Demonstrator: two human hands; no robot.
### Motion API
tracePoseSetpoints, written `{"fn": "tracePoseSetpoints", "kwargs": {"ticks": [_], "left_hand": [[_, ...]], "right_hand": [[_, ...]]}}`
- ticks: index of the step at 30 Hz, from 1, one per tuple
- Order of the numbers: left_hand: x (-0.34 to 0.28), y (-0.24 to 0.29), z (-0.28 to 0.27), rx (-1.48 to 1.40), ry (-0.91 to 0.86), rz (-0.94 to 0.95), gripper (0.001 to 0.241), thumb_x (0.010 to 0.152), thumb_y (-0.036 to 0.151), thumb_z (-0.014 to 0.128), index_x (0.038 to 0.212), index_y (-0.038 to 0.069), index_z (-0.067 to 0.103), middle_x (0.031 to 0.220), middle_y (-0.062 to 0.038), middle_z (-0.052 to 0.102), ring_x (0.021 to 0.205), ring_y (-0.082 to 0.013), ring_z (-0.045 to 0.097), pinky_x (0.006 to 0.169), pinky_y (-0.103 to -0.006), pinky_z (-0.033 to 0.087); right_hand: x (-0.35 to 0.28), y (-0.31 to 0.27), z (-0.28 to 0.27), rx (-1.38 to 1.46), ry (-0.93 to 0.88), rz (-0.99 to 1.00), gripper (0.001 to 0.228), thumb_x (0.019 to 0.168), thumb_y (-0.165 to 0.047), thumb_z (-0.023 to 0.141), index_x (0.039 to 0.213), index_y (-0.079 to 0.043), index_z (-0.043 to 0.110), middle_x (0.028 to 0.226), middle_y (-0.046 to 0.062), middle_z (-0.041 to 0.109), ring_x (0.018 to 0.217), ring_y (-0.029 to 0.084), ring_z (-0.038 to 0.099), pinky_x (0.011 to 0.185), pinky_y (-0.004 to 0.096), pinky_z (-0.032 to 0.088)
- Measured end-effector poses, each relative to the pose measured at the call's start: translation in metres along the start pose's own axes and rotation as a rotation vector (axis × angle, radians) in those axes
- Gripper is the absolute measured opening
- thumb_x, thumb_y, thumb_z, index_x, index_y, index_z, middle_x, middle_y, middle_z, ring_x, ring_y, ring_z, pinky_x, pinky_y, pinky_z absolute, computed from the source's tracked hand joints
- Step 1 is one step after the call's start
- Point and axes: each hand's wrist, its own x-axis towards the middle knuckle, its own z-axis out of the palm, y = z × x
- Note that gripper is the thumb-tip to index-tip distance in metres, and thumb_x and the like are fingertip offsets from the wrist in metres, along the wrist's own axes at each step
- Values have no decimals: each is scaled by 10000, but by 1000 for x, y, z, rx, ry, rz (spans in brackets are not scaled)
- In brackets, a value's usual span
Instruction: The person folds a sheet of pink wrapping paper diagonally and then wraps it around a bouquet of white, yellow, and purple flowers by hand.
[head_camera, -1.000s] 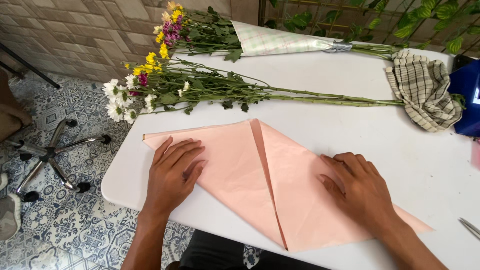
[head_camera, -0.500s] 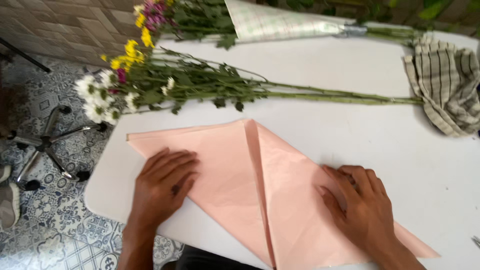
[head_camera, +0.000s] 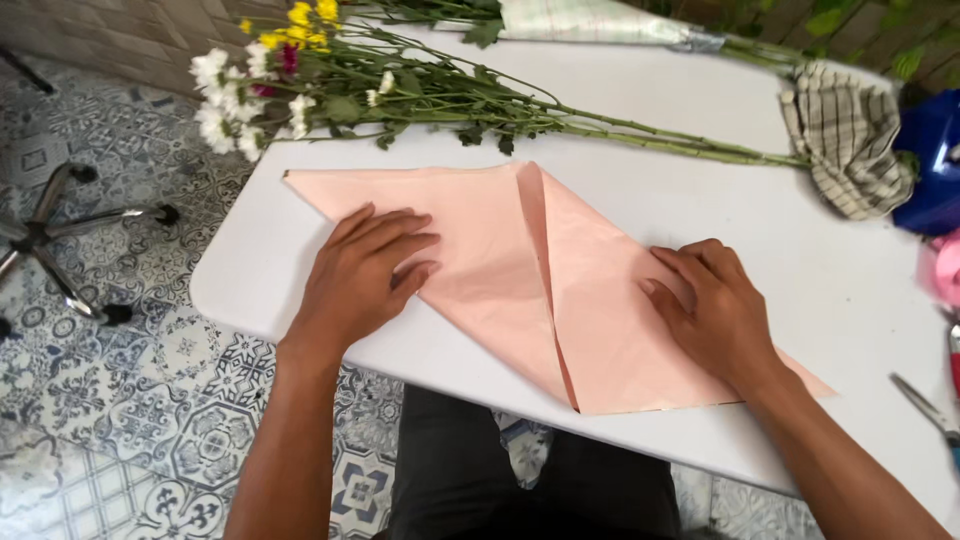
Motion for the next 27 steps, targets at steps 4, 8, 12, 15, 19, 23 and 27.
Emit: {"fn": "tracePoseSetpoints", "kwargs": {"ticks": [4,8,12,15,19,23,27], "left_hand": [[-2,9,0,38,-71,-98,266,986,292,671,1216,181,746,1339,-11,695,1323,-208,605,1225,-453,323],[-5,19,-2,32,-96,-116,312,969,309,678,1251,184,725,1359,-18,678,1346,-227,585,1225,-465,321],[-1,37,7,105,-89,-116,518,919,496,684,1339,194,662,1444,-23,595,1411,-241,515,1229,-521,291],[4,65,11,64,-44,-98,545,953,561,634,1355,193,655,1435,-38,585,1417,-261,508,1231,-520,281],[-1,88,18,2,-71,-73,506,962,514,638,1353,193,654,1435,-50,569,1419,-283,503,1214,-532,292],[2,86,14,-10,-155,-64,498,974,479,634,1362,168,654,1441,-93,570,1429,-307,488,1224,-554,251],[4,82,12,11,-196,-58,492,984,486,607,1380,195,628,1476,-63,540,1464,-278,443,1240,-550,195]], "right_hand": [[6,-5,-7,30,-72,72,403,943,-271,738,1324,-140,717,1100,34,645,1127,241,650,894,382,575],[9,5,-11,20,-143,86,401,968,-339,690,1340,-186,693,1125,10,628,1177,211,632,944,378,569],[13,7,-19,1,-243,101,431,965,-357,660,1375,-222,653,1148,0,614,1204,208,616,974,401,563],[11,11,-18,-10,-266,85,431,979,-354,643,1390,-224,638,1156,3,603,1200,208,611,978,395,554],[10,16,-18,-39,-265,41,407,995,-352,623,1377,-213,633,1161,9,584,1170,207,608,993,369,527],[8,17,-15,-31,-249,53,369,1008,-348,605,1344,-204,650,1169,21,590,1152,215,616,1012,370,510],[9,17,-13,-22,-241,58,348,1013,-349,594,1326,-207,647,1179,24,584,1166,216,604,1030,365,485]]}}
